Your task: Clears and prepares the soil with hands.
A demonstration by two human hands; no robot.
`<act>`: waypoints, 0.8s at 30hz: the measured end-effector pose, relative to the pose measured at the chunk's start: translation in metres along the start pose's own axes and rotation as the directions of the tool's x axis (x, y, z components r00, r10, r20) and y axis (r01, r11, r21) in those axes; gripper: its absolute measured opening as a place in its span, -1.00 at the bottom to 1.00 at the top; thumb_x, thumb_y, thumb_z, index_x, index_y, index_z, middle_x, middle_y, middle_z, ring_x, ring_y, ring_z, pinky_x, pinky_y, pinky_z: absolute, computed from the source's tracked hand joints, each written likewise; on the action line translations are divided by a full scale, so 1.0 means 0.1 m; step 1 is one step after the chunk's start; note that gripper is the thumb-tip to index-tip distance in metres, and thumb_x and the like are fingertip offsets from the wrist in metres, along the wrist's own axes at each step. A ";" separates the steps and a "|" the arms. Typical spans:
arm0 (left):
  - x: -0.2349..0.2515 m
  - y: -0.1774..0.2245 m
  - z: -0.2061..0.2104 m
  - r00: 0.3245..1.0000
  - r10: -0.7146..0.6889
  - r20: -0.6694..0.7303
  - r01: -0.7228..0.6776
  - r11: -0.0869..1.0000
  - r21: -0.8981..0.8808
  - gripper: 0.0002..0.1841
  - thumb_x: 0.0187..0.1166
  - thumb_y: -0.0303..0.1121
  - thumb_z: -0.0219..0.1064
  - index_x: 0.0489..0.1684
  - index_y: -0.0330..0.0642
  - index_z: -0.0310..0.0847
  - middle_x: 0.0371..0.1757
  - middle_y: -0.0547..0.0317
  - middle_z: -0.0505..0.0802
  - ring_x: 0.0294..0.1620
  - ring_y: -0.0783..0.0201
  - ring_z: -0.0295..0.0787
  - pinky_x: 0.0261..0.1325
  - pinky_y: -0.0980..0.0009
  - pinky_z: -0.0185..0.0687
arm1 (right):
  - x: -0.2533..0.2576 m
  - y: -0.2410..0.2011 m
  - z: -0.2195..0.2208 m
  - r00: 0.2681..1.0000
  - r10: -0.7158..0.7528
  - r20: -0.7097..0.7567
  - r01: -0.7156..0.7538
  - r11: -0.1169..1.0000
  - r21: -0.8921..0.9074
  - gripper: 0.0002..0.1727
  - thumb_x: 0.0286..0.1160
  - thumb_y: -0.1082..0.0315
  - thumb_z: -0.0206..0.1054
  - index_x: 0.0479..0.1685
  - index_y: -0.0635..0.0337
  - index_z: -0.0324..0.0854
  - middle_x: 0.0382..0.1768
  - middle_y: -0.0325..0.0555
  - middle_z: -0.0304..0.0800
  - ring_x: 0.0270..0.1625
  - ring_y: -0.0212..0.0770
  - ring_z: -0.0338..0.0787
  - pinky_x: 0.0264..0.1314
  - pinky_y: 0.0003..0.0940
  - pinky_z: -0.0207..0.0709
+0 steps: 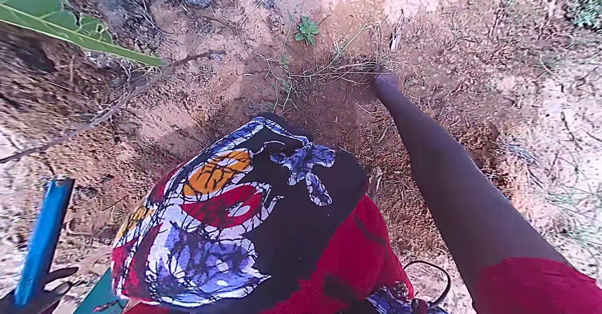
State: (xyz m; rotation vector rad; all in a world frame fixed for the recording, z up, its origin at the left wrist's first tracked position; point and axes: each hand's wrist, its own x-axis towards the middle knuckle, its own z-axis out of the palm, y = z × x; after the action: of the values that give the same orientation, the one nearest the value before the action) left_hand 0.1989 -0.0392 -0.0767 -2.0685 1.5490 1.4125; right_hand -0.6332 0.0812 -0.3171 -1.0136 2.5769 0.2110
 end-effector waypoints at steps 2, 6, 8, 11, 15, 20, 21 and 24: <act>0.01 0.03 -0.01 1.000 0.009 0.000 -0.009 1.000 0.005 -0.59 0.55 -0.29 0.34 0.38 0.03 0.49 -0.44 0.59 0.72 -0.55 0.55 0.69 -0.44 0.53 0.71 | 0.04 0.02 0.04 0.999 0.041 -0.004 -0.041 0.999 0.016 -0.51 0.77 0.52 0.04 0.63 0.48 0.18 0.40 0.52 0.59 0.40 0.51 0.68 0.27 0.39 0.57; 0.02 0.09 0.02 1.000 0.015 -0.007 -0.015 1.000 0.009 -0.61 0.58 -0.34 0.30 0.37 0.03 0.48 -0.47 0.61 0.71 -0.57 0.57 0.68 -0.44 0.56 0.70 | 0.04 0.05 0.00 0.995 0.102 0.016 -0.103 0.990 0.095 -0.54 0.70 0.50 0.12 0.54 0.49 0.35 0.44 0.52 0.56 0.45 0.52 0.63 0.27 0.43 0.55; 0.02 0.10 0.02 1.000 0.018 -0.009 -0.018 1.000 0.012 -0.60 0.58 -0.34 0.30 0.39 0.03 0.47 -0.47 0.60 0.71 -0.57 0.56 0.68 -0.45 0.54 0.70 | -0.01 0.04 -0.11 0.996 0.078 0.047 -0.082 0.994 0.077 -0.58 0.69 0.48 0.14 0.47 0.46 0.47 0.42 0.51 0.61 0.45 0.52 0.63 0.29 0.48 0.50; 0.05 0.08 0.01 1.000 0.006 -0.011 -0.006 1.000 0.016 -0.59 0.56 -0.31 0.33 0.39 0.06 0.47 -0.46 0.60 0.70 -0.56 0.55 0.68 -0.45 0.51 0.71 | -0.06 0.05 -0.13 0.996 0.033 0.087 -0.033 0.999 -0.004 -0.55 0.72 0.44 0.11 0.54 0.37 0.48 0.44 0.46 0.62 0.44 0.50 0.65 0.28 0.48 0.52; 0.03 0.10 0.02 1.000 -0.004 -0.016 0.004 1.000 0.026 -0.60 0.61 -0.30 0.29 0.41 0.06 0.45 -0.46 0.59 0.67 -0.56 0.56 0.65 -0.45 0.53 0.68 | -0.16 -0.03 -0.02 0.993 0.095 0.073 -0.099 0.993 0.057 -0.58 0.70 0.36 0.15 0.40 0.45 0.54 0.33 0.49 0.67 0.36 0.49 0.71 0.21 0.46 0.54; 0.03 0.12 0.02 0.999 0.033 -0.015 -0.033 0.999 0.030 -0.57 0.56 -0.31 0.32 0.41 0.02 0.45 -0.48 0.58 0.69 -0.58 0.55 0.66 -0.46 0.53 0.68 | -0.58 -0.05 0.08 0.999 -0.031 0.045 0.027 0.997 0.079 -0.53 0.81 0.37 0.02 0.62 0.36 0.32 0.22 0.51 0.72 0.26 0.53 0.76 0.17 0.44 0.56; 0.04 0.11 0.02 0.999 0.042 -0.015 -0.041 0.999 0.027 -0.56 0.55 -0.31 0.34 0.41 0.02 0.45 -0.48 0.58 0.69 -0.58 0.55 0.66 -0.46 0.53 0.69 | -0.65 -0.05 0.12 0.997 -0.068 0.029 0.065 0.995 0.075 -0.53 0.80 0.38 0.04 0.61 0.37 0.32 0.22 0.53 0.71 0.25 0.55 0.75 0.16 0.46 0.55; 0.03 0.08 0.03 1.000 0.027 -0.012 -0.027 0.999 0.026 -0.57 0.54 -0.30 0.33 0.40 0.04 0.45 -0.49 0.59 0.68 -0.58 0.55 0.66 -0.46 0.52 0.69 | -0.66 -0.03 0.21 0.996 -0.090 -0.025 0.092 0.993 0.078 -0.50 0.77 0.47 0.07 0.66 0.35 0.29 0.31 0.52 0.66 0.28 0.57 0.72 0.13 0.46 0.57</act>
State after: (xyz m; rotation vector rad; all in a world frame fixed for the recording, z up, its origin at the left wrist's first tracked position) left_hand 0.1909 -0.0427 -0.0783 -2.0533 1.5974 1.3835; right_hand -0.5805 0.1264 -0.3113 -1.1064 2.5294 0.0739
